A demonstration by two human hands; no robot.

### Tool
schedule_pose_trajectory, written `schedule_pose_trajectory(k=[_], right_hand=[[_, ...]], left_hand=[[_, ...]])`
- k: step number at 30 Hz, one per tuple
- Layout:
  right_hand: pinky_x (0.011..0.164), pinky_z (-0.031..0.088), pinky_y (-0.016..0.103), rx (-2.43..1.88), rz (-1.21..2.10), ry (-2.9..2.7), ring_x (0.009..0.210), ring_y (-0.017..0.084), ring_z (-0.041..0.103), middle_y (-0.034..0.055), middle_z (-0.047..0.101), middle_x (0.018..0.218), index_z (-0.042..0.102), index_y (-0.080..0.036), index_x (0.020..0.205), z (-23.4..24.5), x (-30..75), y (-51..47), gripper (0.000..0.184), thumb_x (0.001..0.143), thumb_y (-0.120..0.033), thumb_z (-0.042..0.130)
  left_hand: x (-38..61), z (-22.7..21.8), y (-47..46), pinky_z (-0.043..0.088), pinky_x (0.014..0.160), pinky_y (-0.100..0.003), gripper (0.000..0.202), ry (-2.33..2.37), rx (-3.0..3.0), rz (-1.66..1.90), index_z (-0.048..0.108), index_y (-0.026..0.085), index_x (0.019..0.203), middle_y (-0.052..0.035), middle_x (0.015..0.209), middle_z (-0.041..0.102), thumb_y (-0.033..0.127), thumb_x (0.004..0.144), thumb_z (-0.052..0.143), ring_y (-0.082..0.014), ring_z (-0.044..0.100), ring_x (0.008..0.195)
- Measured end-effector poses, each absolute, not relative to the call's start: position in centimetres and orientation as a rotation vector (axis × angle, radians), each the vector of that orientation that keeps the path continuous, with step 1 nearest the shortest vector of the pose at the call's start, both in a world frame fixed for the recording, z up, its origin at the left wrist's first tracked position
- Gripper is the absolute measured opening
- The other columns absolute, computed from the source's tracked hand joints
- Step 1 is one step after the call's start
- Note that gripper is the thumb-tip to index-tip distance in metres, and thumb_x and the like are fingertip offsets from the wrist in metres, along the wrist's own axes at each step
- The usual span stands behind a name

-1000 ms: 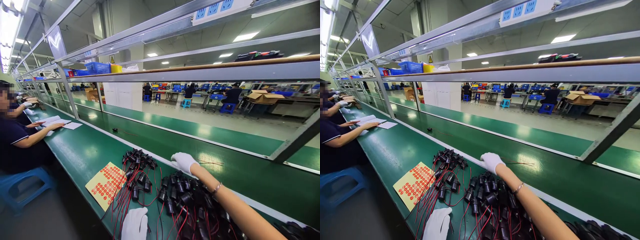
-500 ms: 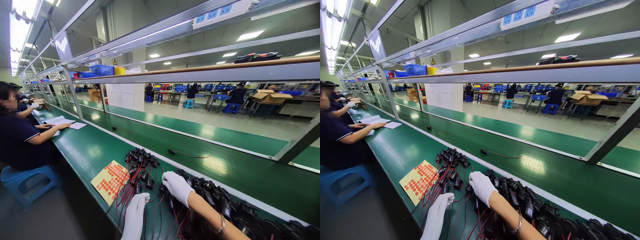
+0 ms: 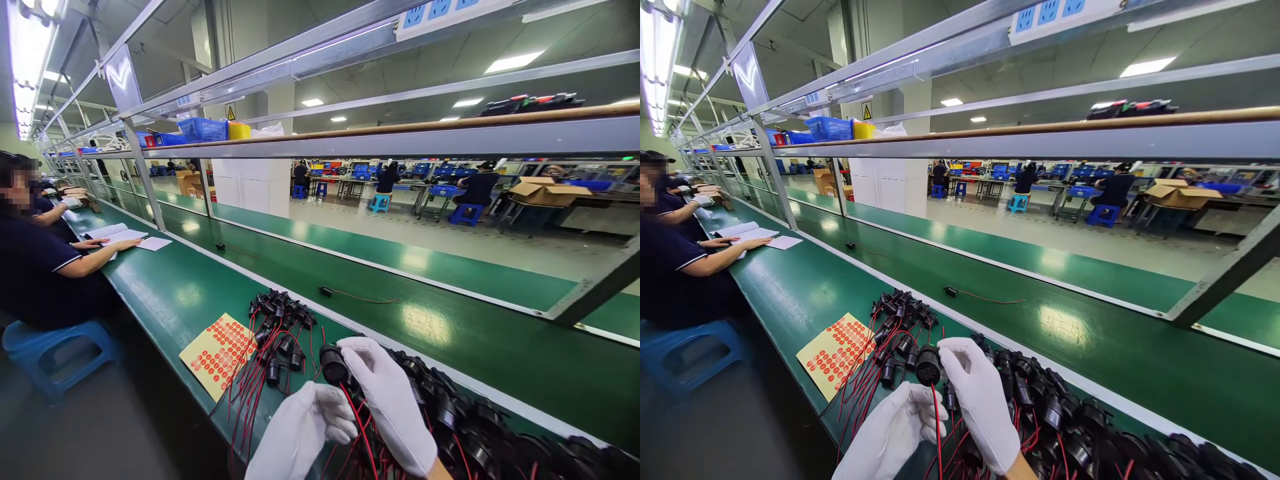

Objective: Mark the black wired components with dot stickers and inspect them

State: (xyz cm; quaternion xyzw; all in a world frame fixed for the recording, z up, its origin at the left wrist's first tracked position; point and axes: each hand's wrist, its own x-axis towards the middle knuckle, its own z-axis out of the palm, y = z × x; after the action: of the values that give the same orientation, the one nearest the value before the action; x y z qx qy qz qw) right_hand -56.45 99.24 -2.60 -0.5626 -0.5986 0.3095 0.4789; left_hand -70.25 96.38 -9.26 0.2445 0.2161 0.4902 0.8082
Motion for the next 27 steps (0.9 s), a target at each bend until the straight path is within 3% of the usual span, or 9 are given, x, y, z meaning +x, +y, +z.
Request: schedule_pose_trajectory(k=[5, 11, 17, 21, 25, 27], right_hand=[[0.073, 0.06, 0.036, -1.299, 0.807, -1.306, 0.08, 0.026, 0.071, 0.0083, 0.076, 0.088, 0.072, -0.021, 0.087, -2.9, -56.9, 98.7, 0.036, 0.083, -0.056, 0.062], [0.06, 0.059, 0.031, -1.011, 0.771, -1.316, 0.066, 0.021, 0.07, 0.0064, 0.074, 0.077, 0.074, -0.022, 0.084, -4.0, -56.7, 98.5, 0.034, 0.084, -0.056, 0.071], [0.066, 0.061, 0.026, -0.67, 0.755, -1.406, 0.075, 0.018, 0.072, 0.0047, 0.076, 0.084, 0.075, -0.027, 0.085, -4.0, -56.6, 98.3, 0.017, 0.091, -0.043, 0.072], [0.071, 0.061, 0.025, -0.704, 0.803, -1.473, 0.08, 0.017, 0.073, 0.003, 0.076, 0.089, 0.075, -0.03, 0.094, -3.3, -56.0, 98.2, 0.017, 0.093, -0.045, 0.068], [0.078, 0.061, 0.032, -0.784, 0.953, -1.643, 0.088, 0.022, 0.072, 0.0062, 0.076, 0.102, 0.07, -0.03, 0.118, -2.4, -54.9, 98.2, 0.036, 0.092, -0.054, 0.063], [0.08, 0.06, 0.035, -0.794, 0.961, -1.744, 0.088, 0.024, 0.07, 0.0059, 0.075, 0.102, 0.07, -0.028, 0.118, -2.0, -54.5, 98.1, 0.039, 0.084, -0.046, 0.07]], left_hand=[[-70.0, -6.3, 96.0, 0.044, 0.064, -0.021, 0.048, 0.267, 0.397, 0.98, 0.081, 0.006, 0.087, -0.0125, 0.08, 0.075, 0.052, 0.072, 0.084, -0.0138, 0.065, 0.068], [-69.9, -6.5, 95.6, 0.047, 0.07, -0.024, 0.051, 0.213, 0.441, 1.041, 0.08, 0.008, 0.094, -0.0117, 0.08, 0.074, 0.056, 0.079, 0.077, -0.0151, 0.065, 0.07], [-70.6, -6.3, 94.7, 0.048, 0.07, -0.024, 0.046, 0.232, 0.688, 1.087, 0.078, 0.015, 0.105, -0.0098, 0.088, 0.076, 0.054, 0.082, 0.075, -0.0141, 0.068, 0.072], [-70.9, -6.3, 94.7, 0.051, 0.068, -0.025, 0.057, 0.429, 0.881, 1.115, 0.075, 0.014, 0.102, -0.0097, 0.084, 0.076, 0.064, 0.075, 0.076, -0.0159, 0.069, 0.068], [-70.9, -6.6, 94.5, 0.055, 0.088, -0.034, 0.059, 0.982, 1.132, 1.387, 0.076, 0.02, 0.106, -0.0109, 0.103, 0.079, 0.064, 0.067, 0.081, -0.0264, 0.072, 0.095], [-70.8, -6.5, 94.2, 0.052, 0.098, -0.035, 0.056, 1.166, 1.197, 1.474, 0.076, 0.023, 0.11, -0.0101, 0.113, 0.078, 0.06, 0.069, 0.081, -0.0283, 0.07, 0.107]])
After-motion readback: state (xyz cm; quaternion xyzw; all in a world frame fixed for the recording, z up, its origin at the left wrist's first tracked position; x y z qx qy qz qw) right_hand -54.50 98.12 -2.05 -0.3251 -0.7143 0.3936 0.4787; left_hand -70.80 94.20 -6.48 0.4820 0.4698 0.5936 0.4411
